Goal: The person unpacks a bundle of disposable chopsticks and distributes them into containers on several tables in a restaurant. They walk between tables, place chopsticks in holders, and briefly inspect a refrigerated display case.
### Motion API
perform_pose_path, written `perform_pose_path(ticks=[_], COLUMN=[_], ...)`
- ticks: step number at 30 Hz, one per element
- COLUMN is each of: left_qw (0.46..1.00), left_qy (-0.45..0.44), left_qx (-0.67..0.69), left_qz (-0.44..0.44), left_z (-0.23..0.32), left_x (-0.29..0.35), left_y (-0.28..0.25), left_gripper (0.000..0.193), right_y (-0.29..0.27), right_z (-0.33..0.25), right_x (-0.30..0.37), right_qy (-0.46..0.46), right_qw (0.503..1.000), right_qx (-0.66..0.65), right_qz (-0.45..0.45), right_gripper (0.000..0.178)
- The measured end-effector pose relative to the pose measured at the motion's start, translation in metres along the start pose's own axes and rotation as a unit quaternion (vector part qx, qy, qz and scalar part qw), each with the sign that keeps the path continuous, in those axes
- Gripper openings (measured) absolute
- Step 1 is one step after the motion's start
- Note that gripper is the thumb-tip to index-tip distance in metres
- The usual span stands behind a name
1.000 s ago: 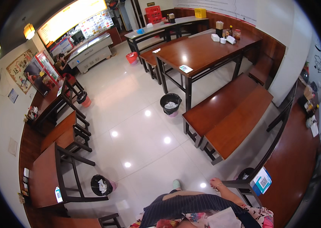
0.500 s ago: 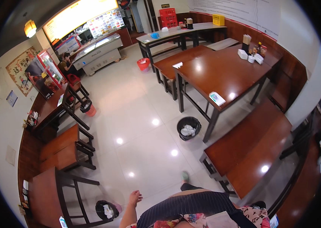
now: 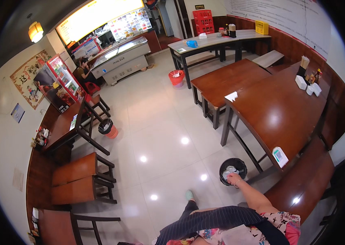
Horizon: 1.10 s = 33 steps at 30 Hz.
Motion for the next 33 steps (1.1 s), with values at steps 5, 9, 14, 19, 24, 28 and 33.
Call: perform_pose_path(ticks=[5,9,14,19,24,28,33], left_qw=[0.999,0.995,0.977,0.975,0.978,0.984,0.981], left_qy=[0.006,0.098,0.204,0.208,0.073,0.027,-0.001], left_qx=[-0.024,-0.020,-0.042,-0.072,-0.160,-0.165,-0.191], left_qz=[-0.026,-0.009,0.042,-0.014,-0.110,-0.064,-0.040], left_z=[0.127,0.277,0.492,0.591,0.618,0.647,0.730], left_x=[-0.054,-0.078,-0.113,-0.139,-0.179,-0.203,-0.257], left_y=[-0.012,-0.036,-0.026,0.031,0.082,0.076,0.061], left_gripper=[0.027,0.025,0.033,0.035,0.035,0.035,0.036], right_y=[0.008,0.018,-0.008,-0.032,-0.039,-0.024,-0.039], right_z=[0.067,0.026,0.063,0.036,-0.041,-0.236,-0.255], right_x=[-0.085,-0.076,-0.107,-0.209,-0.380,-0.455,-0.542], right_qy=[-0.030,0.128,0.147,0.026,-0.011,0.091,-0.044], right_qw=[0.982,0.977,0.922,0.853,0.962,0.994,0.984], right_qx=[0.166,0.157,0.333,0.491,0.270,0.067,0.171], right_qz=[-0.091,-0.069,-0.132,-0.177,-0.040,-0.002,-0.001], right_gripper=[0.017,0.020,0.019,0.021,0.022,0.021,0.019])
Point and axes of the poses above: each hand's wrist, its own x-axis away from the middle knuckle, its own y-axis out of the palm, z = x × y, the point moved 3 cm from there along -x, towards the middle knuckle, and after that the axes turned 3 degrees about -y, right-handed, at the moved point
